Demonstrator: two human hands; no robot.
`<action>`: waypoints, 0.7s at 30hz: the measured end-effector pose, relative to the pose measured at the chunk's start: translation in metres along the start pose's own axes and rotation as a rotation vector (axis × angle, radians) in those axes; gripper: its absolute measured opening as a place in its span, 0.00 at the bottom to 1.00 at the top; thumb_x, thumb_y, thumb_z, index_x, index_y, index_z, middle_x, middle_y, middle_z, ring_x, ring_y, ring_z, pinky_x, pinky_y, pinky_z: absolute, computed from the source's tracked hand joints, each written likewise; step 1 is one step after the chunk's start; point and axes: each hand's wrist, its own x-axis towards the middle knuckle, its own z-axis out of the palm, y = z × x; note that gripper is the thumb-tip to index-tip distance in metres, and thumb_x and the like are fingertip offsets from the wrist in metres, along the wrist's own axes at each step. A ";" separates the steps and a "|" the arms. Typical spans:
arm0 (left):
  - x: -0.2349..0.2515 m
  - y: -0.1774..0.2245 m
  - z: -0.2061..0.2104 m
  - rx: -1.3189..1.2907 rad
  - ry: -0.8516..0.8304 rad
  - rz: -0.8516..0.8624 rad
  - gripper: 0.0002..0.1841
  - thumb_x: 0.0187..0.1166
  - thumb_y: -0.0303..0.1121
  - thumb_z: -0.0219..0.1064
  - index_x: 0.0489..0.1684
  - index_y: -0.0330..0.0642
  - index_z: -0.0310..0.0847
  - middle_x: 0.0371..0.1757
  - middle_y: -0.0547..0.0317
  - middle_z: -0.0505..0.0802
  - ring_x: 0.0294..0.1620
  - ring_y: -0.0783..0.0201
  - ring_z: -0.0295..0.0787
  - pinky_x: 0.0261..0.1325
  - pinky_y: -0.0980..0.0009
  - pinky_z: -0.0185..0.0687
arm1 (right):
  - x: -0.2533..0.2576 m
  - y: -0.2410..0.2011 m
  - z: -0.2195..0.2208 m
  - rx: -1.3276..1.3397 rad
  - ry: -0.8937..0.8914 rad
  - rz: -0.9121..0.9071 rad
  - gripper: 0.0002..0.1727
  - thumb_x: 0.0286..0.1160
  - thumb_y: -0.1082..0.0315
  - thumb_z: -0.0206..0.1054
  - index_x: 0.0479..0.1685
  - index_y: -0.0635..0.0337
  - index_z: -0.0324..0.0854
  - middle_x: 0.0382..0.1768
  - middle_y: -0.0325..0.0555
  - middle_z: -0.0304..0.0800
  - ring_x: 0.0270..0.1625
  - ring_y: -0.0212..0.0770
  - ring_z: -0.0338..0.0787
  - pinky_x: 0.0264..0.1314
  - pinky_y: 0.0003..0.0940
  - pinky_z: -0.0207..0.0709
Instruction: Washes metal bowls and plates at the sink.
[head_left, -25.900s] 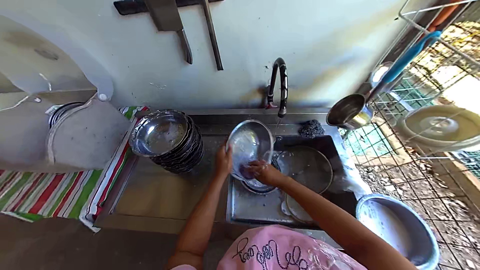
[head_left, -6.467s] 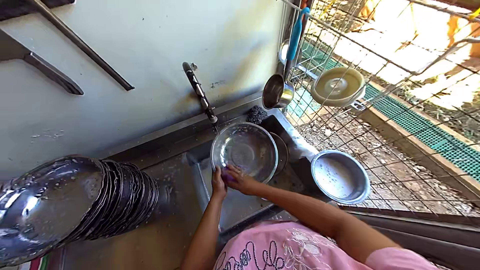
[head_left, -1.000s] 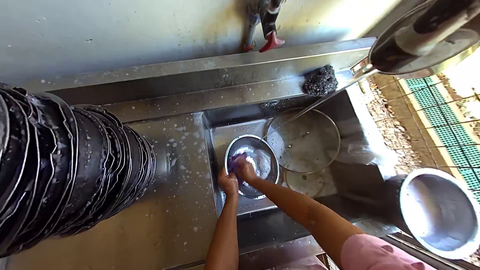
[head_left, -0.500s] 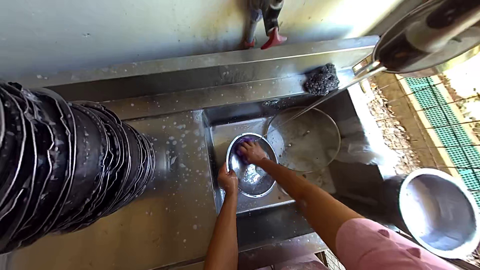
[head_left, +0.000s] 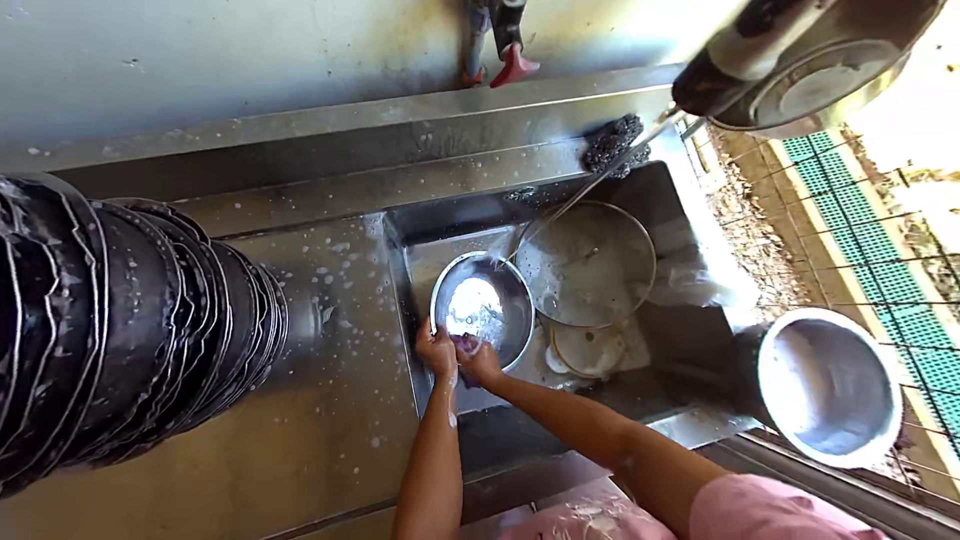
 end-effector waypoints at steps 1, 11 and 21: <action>0.000 0.000 0.000 0.027 -0.003 0.018 0.15 0.74 0.16 0.65 0.57 0.17 0.84 0.54 0.26 0.92 0.60 0.45 0.90 0.71 0.58 0.78 | 0.001 0.021 -0.018 -0.231 -0.110 -0.007 0.25 0.85 0.55 0.62 0.68 0.68 0.84 0.65 0.66 0.89 0.72 0.62 0.85 0.79 0.61 0.71; -0.004 0.001 0.001 0.096 -0.066 0.068 0.14 0.72 0.14 0.65 0.54 0.19 0.87 0.53 0.28 0.93 0.59 0.44 0.91 0.70 0.57 0.79 | -0.011 0.047 -0.015 -0.242 -0.211 -0.083 0.28 0.84 0.60 0.63 0.73 0.76 0.76 0.76 0.74 0.76 0.83 0.68 0.71 0.88 0.63 0.56; 0.000 0.002 0.005 0.139 -0.039 0.028 0.12 0.72 0.16 0.65 0.50 0.19 0.88 0.49 0.28 0.93 0.55 0.43 0.91 0.67 0.52 0.79 | 0.057 0.073 -0.086 -0.817 -0.119 -0.142 0.33 0.79 0.77 0.58 0.87 0.70 0.62 0.94 0.63 0.45 0.94 0.69 0.50 0.87 0.77 0.44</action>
